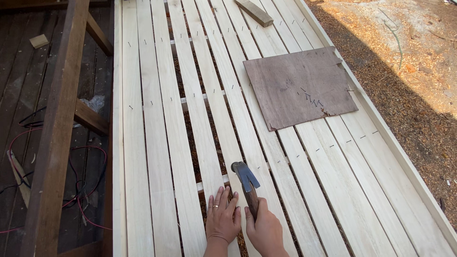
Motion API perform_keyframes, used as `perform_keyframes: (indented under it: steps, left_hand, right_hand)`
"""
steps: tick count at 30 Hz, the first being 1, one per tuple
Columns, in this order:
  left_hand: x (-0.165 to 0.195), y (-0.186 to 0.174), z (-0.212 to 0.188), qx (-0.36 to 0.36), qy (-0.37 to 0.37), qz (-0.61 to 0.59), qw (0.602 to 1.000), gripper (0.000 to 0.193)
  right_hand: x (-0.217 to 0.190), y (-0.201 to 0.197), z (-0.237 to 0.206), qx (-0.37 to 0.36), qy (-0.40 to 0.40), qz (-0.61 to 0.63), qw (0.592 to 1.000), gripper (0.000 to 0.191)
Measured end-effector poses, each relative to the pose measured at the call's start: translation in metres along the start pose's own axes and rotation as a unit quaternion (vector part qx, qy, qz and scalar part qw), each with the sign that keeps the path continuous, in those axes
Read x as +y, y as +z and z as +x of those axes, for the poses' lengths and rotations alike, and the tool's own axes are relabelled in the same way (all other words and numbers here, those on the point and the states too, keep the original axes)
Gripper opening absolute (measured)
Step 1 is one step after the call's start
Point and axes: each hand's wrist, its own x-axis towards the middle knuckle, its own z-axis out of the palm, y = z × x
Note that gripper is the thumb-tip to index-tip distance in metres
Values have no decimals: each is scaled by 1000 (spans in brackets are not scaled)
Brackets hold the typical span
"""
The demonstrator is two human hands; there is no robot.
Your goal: The person hammers nails into a slatted wooden frame outdoors, holding a claw hammer in one hand and positioning nails with the other. They work along the slats, driving nails one at a time and steadying the frame with their free hand.
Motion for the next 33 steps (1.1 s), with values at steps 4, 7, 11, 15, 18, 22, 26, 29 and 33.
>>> perform_keyframes:
  steps: [4, 7, 11, 15, 18, 22, 26, 29, 33]
  left_hand:
    - [0, 1, -2, -2, -7, 0, 1000, 49]
    - [0, 1, -3, -6, -10, 12, 1000, 48]
    - [0, 1, -2, -27, -18, 41, 999, 49]
    - [2, 0, -2, -51, -34, 64, 996, 52]
    - [3, -2, -3, -70, -45, 82, 993, 56]
    - [4, -2, -2, -98, -55, 109, 988, 56]
    - [-4, 5, -2, -83, -45, 123, 988, 56]
    - [-13, 16, -3, -80, -38, 130, 988, 55]
    - [-23, 22, 4, -148, -54, 168, 973, 55]
  right_hand:
    - [6, -3, 8, -1, 36, -7, 999, 37]
    - [24, -13, 14, 40, 85, 18, 995, 38]
    - [63, -30, 34, 91, 167, 17, 982, 42]
    - [111, -36, 50, 199, 161, 90, 963, 43]
    - [140, -40, 55, 246, 177, 121, 945, 44]
    - [156, -53, 54, 261, 214, 58, 939, 45]
    - [140, -53, 49, 367, 105, -23, 924, 45]
    - [115, -46, 65, 323, -3, -32, 946, 38]
    - [88, -44, 100, 221, -59, 1, 973, 37]
